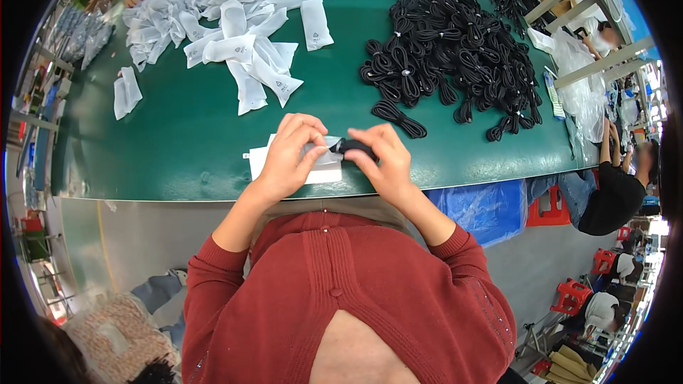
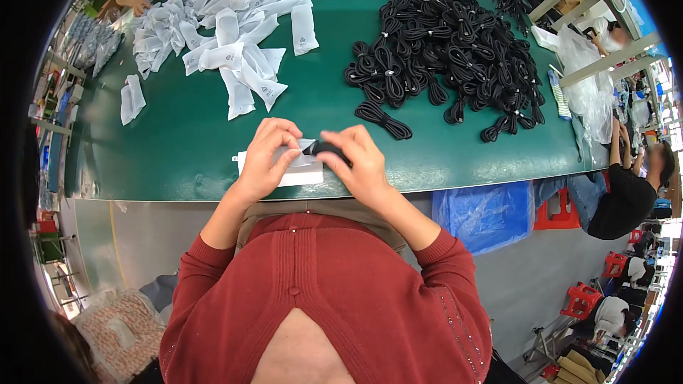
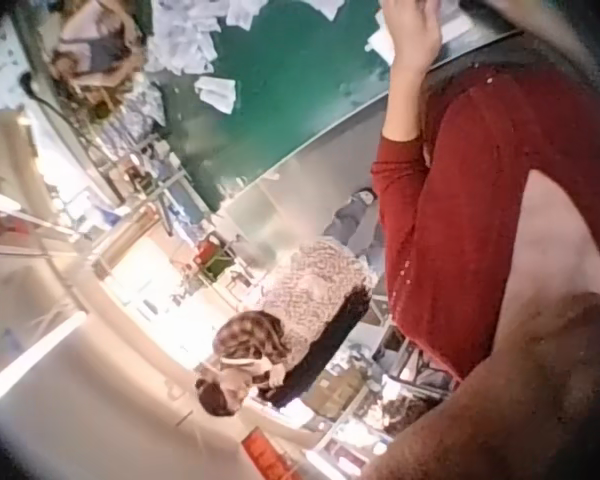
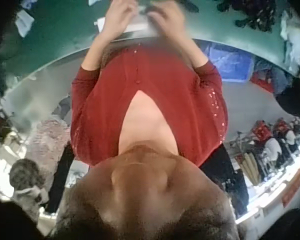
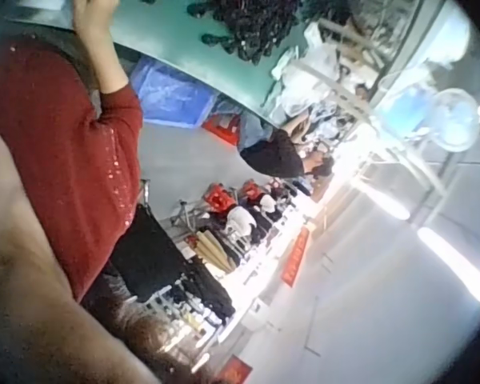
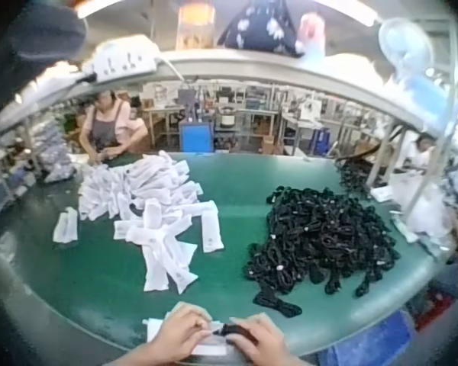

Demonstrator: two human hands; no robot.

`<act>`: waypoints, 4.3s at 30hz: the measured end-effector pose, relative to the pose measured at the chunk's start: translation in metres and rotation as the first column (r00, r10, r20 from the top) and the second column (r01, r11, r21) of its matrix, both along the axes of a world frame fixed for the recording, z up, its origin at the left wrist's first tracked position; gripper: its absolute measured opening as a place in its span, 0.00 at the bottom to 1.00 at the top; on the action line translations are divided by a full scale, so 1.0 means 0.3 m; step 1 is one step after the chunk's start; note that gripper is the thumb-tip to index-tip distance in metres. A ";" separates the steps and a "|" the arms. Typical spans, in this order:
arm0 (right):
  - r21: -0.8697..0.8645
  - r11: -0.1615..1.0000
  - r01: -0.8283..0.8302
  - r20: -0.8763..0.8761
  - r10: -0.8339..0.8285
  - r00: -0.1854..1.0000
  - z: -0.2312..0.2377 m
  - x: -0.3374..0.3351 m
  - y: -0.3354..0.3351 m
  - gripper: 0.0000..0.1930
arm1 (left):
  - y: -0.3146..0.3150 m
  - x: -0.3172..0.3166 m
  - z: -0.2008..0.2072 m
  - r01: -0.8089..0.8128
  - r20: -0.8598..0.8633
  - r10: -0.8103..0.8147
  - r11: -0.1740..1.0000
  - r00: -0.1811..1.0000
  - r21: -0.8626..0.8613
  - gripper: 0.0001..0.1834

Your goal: The person repeatedly picks up black cables from a large pile on a green table, places each one into a small white paper sleeve, and sets the packaged unit aside. The task involves continuous manual handling of cables and sleeves in a repetitive assembly line manner.

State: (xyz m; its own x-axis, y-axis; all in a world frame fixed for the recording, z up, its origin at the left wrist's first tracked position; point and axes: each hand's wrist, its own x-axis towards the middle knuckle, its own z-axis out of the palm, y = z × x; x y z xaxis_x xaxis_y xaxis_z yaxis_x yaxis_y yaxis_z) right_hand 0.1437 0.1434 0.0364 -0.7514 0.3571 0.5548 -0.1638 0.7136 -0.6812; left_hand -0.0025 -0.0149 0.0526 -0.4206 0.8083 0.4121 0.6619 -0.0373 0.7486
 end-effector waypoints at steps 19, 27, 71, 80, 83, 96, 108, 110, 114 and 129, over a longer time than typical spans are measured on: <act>0.035 0.998 0.061 -0.123 -0.057 0.991 0.082 -0.064 0.069 0.11 | 0.020 -0.313 0.013 -0.312 0.727 0.043 0.919 0.686 0.241 0.13; 0.433 0.837 0.334 0.303 -0.484 0.821 -0.100 0.078 0.253 0.17 | -0.020 -0.111 0.028 -0.181 0.059 0.180 0.984 0.982 0.008 0.09; 0.619 0.653 0.436 0.031 -0.575 0.818 -0.086 -0.149 0.421 0.18 | 0.048 -0.265 0.201 -0.441 0.132 0.426 0.808 0.895 0.390 0.10; -0.278 0.913 0.298 0.209 -0.245 0.947 0.004 -0.029 0.233 0.14 | -0.006 0.078 -0.140 -0.009 -0.154 -0.012 0.991 0.988 -0.134 0.12; -0.343 0.916 0.209 0.278 -0.114 0.954 -0.021 0.042 0.135 0.16 | 0.012 0.101 -0.175 -0.056 -0.223 0.025 0.989 0.975 -0.134 0.08; 0.076 0.994 -0.073 0.332 0.044 0.942 -0.017 0.165 0.041 0.16 | -0.004 0.080 -0.166 -0.084 0.319 0.116 0.990 0.941 -0.114 0.04; -0.323 0.929 -0.180 0.252 0.267 0.930 -0.001 0.058 0.008 0.18 | 0.017 0.075 -0.066 -0.013 -0.001 0.013 0.999 1.000 0.036 0.04; -0.295 0.922 -0.251 0.125 0.298 0.946 0.007 0.020 0.009 0.20 | 0.023 0.055 -0.033 -0.042 0.064 0.040 0.998 0.997 0.042 0.04; -0.094 0.994 -0.056 -0.060 0.051 0.997 0.024 -0.054 0.085 0.16 | 0.018 -0.113 0.037 -0.126 0.537 0.001 0.972 0.843 0.196 0.04; 0.315 0.892 0.323 0.241 -0.405 0.882 -0.078 -0.023 0.234 0.13 | 0.017 0.092 -0.152 0.001 -0.174 -0.017 0.996 0.985 -0.091 0.10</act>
